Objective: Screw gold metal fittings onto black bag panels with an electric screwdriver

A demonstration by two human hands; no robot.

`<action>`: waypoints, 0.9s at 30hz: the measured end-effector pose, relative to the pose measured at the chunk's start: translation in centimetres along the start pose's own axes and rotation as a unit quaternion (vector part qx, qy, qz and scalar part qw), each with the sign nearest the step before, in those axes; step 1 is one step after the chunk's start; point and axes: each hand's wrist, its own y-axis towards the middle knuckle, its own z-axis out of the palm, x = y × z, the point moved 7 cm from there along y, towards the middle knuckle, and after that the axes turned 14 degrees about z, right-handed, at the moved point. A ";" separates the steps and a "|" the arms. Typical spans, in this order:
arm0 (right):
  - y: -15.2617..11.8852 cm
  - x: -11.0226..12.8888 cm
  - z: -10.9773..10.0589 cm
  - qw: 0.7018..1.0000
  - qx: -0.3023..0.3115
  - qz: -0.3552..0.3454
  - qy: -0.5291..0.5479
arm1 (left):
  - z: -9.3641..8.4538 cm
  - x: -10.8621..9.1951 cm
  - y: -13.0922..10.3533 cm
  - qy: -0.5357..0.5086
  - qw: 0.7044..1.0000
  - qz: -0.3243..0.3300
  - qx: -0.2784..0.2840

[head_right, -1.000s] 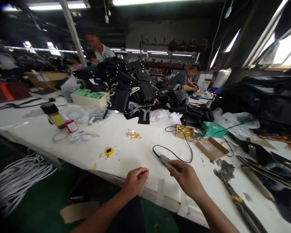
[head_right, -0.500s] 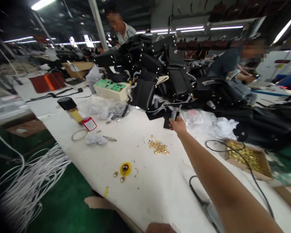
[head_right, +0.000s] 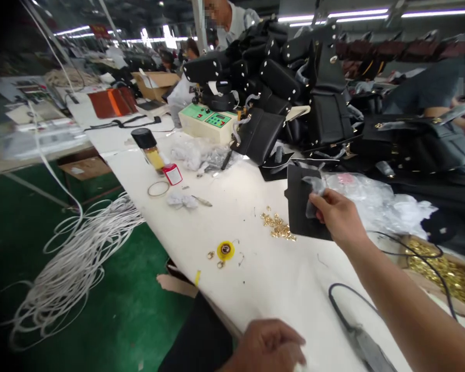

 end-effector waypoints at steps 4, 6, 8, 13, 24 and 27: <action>-15.3 -2.3 1.5 0.988 0.111 0.012 -0.105 | -3.8 -4.7 -2.6 -0.180 0.957 0.161 -0.162; -22.4 -4.3 4.5 0.966 0.226 0.003 -0.128 | -6.0 -5.5 -4.9 -0.232 0.938 0.163 -0.200; -27.7 -6.0 7.5 0.943 0.293 -0.006 -0.155 | -8.2 -5.0 -7.3 -0.258 0.927 0.140 -0.233; -31.3 -7.0 13.0 0.903 0.377 -0.059 -0.196 | -13.7 -1.7 -13.1 -0.172 0.919 0.132 -0.329; -19.0 -3.6 20.9 0.804 0.109 -0.243 -0.532 | -17.1 -1.0 -17.8 -0.057 0.915 0.160 -0.366; -18.6 -3.6 22.0 0.782 0.128 -0.246 -0.559 | -16.7 -1.3 -18.0 -0.059 0.916 0.160 -0.364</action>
